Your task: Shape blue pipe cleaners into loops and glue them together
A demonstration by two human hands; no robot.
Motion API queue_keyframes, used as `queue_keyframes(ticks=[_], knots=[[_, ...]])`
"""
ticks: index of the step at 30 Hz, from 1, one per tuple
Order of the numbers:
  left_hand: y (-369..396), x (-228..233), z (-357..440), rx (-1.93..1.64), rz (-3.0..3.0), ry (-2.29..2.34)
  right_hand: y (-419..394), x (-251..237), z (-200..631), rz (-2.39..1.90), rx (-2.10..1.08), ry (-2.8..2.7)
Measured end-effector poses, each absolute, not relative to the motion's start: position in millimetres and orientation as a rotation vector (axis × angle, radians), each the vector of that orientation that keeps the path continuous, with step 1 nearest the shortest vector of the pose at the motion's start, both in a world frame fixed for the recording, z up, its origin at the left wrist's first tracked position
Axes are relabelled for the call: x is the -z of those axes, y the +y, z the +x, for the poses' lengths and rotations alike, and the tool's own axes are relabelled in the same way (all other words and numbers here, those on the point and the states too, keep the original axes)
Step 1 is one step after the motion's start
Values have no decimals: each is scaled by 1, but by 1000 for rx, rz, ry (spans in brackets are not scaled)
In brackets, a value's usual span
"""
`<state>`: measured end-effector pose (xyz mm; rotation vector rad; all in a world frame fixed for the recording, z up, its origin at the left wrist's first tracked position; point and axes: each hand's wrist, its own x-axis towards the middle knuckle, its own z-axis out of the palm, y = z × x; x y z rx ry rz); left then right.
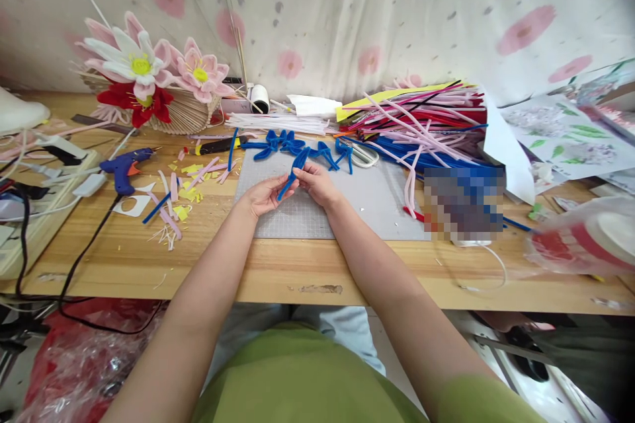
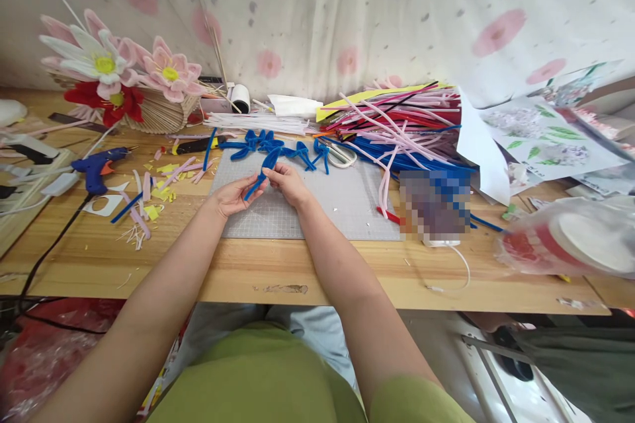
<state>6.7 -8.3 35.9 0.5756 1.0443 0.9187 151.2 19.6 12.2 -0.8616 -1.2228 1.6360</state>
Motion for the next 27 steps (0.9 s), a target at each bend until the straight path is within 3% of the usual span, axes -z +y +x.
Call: queue_keyframes(ticks=[15,21,27], knots=[[-13,-29,18,-1087,1360,1333,25,-12,148,-991,-1466,-1359],[-12,-31,21,-1040,1066,1236,22,-15,151,-1021,-1420,-1399],[-15,-39,14,-772,951,1153,20,-21,156,-993,-1364,-1355]])
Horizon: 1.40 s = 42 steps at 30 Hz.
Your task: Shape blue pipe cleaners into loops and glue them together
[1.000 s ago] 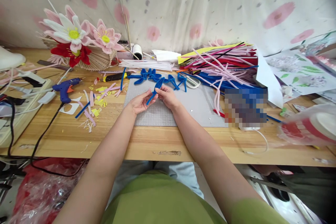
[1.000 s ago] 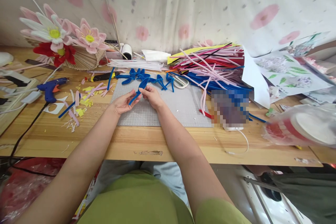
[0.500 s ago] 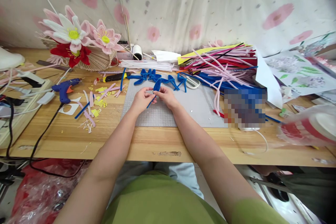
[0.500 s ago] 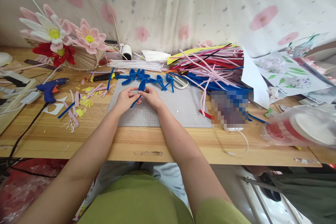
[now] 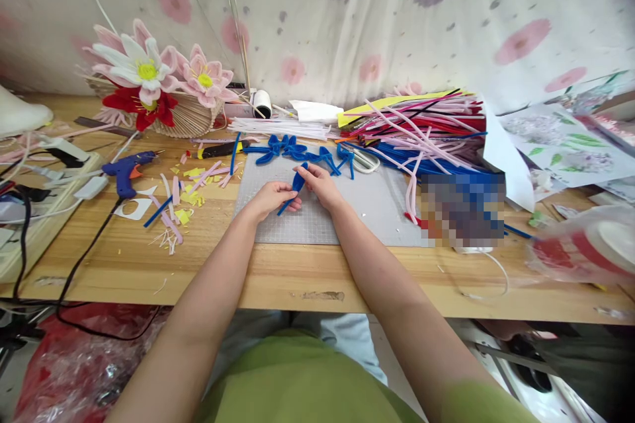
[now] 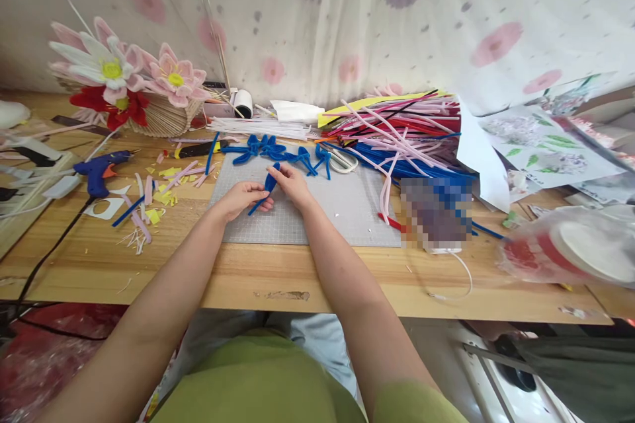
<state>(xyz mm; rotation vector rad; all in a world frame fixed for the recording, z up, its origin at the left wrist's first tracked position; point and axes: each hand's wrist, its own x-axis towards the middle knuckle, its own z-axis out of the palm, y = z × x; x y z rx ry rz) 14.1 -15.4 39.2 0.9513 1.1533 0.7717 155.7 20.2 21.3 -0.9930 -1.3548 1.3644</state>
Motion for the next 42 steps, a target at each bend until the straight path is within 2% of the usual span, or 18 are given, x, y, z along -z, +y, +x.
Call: queue_keyframes(ticks=[10,18,22,26,35,42], knots=[[-7,-29,24,-1042,836,1265,28,-9,151,-1127,-1304,-1455],[-5,-20,29,-1189,819,1314,29,-4,149,-1332,-928,-1603],[-7,-25,28,-1204,818,1323,27,-7,149,-1286,-1036,-1573],[-8,-33,22,-1011,879,1316,24,-11,154,-1125,-1174,-1503],[-8,-30,19,-936,1016,1314,31,-4,158,-1216,-1106,-1503],[-9,-30,16,-943,1032,1197,24,-14,158,-1042,-1390,-1608]])
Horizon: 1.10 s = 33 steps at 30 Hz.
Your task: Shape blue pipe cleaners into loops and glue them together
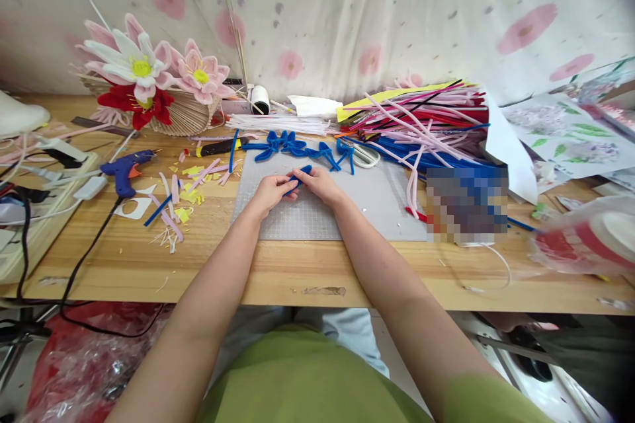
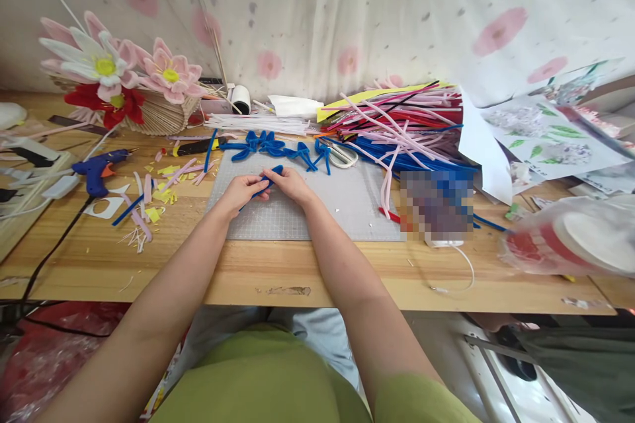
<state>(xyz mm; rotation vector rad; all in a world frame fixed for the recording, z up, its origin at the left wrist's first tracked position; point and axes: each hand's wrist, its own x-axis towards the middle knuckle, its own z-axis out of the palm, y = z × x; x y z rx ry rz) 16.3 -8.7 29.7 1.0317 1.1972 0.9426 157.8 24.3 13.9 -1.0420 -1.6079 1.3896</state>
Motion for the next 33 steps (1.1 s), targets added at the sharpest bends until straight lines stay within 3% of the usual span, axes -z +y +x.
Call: queue_keyframes(ticks=[7,18,33], knots=[[-11,-40,10,-794,959,1175,21,-17,154,-1142,-1258,-1338],[-12,-36,14,-845,946,1093,14,-21,138,-973,-1563,-1114],[-19,-27,40,-1370,870,1072,15,-29,132,-1008,-2084,-799]])
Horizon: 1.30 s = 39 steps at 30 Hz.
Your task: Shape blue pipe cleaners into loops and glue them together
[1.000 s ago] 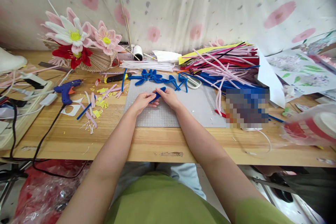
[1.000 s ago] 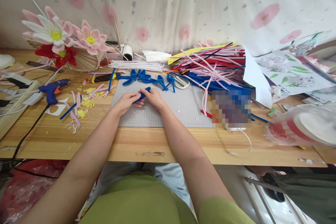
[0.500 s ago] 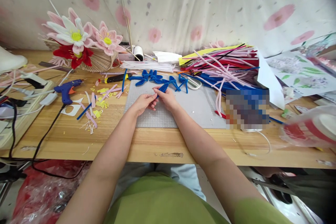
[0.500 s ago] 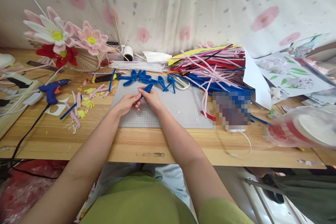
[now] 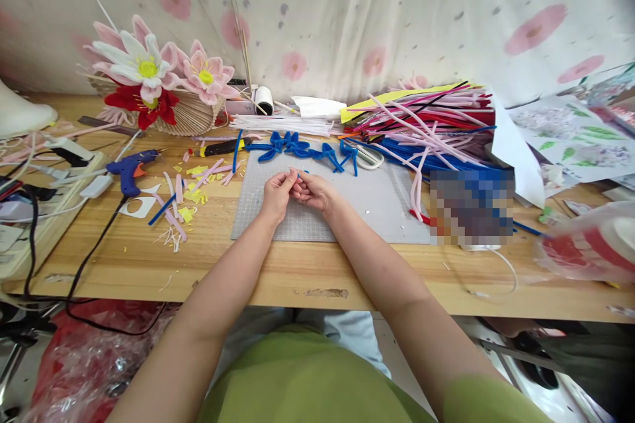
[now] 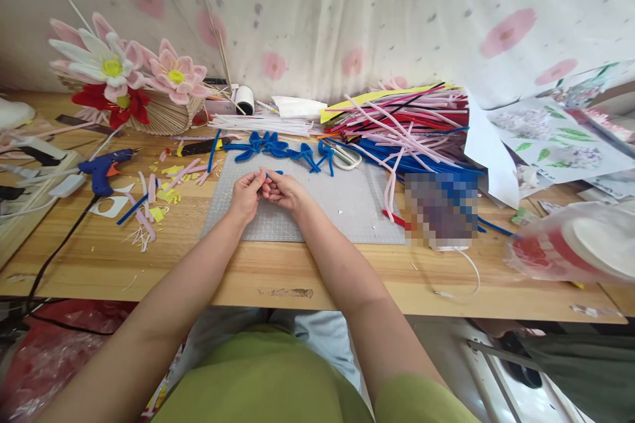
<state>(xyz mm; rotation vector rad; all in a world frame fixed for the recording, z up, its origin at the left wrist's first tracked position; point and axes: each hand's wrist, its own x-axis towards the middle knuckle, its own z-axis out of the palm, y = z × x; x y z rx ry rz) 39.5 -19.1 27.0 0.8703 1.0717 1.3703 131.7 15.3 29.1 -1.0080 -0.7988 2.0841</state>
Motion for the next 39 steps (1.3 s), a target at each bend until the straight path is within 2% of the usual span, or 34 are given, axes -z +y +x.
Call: queue_keyframes(ticks=[6,12,15,20,23,31,39], knots=[[-16,-20,36,-1362,1027,1051,18,-26,135,-1004,-2084,-807],[-14,-25,30,-1091,1139,941,20,-26,151,-944,-1938,-857],[-13,-25,28,-1099,1194,1011,21,-27,154,-942,-1878,-923],[-10,-24,24,-1261,1273,1286,20,-25,151,-991,-1505,-1054],[-11,-29,25,-1186,1192,1233,19,-22,148,-1027,-1303,-1139],[-21,-45,33,-1093,989,1144,13,-26,145,-961,-1301,-1259],[-20,-41,33,-1037,932,1086,11,-30,146,-1014,-1025,-1385]])
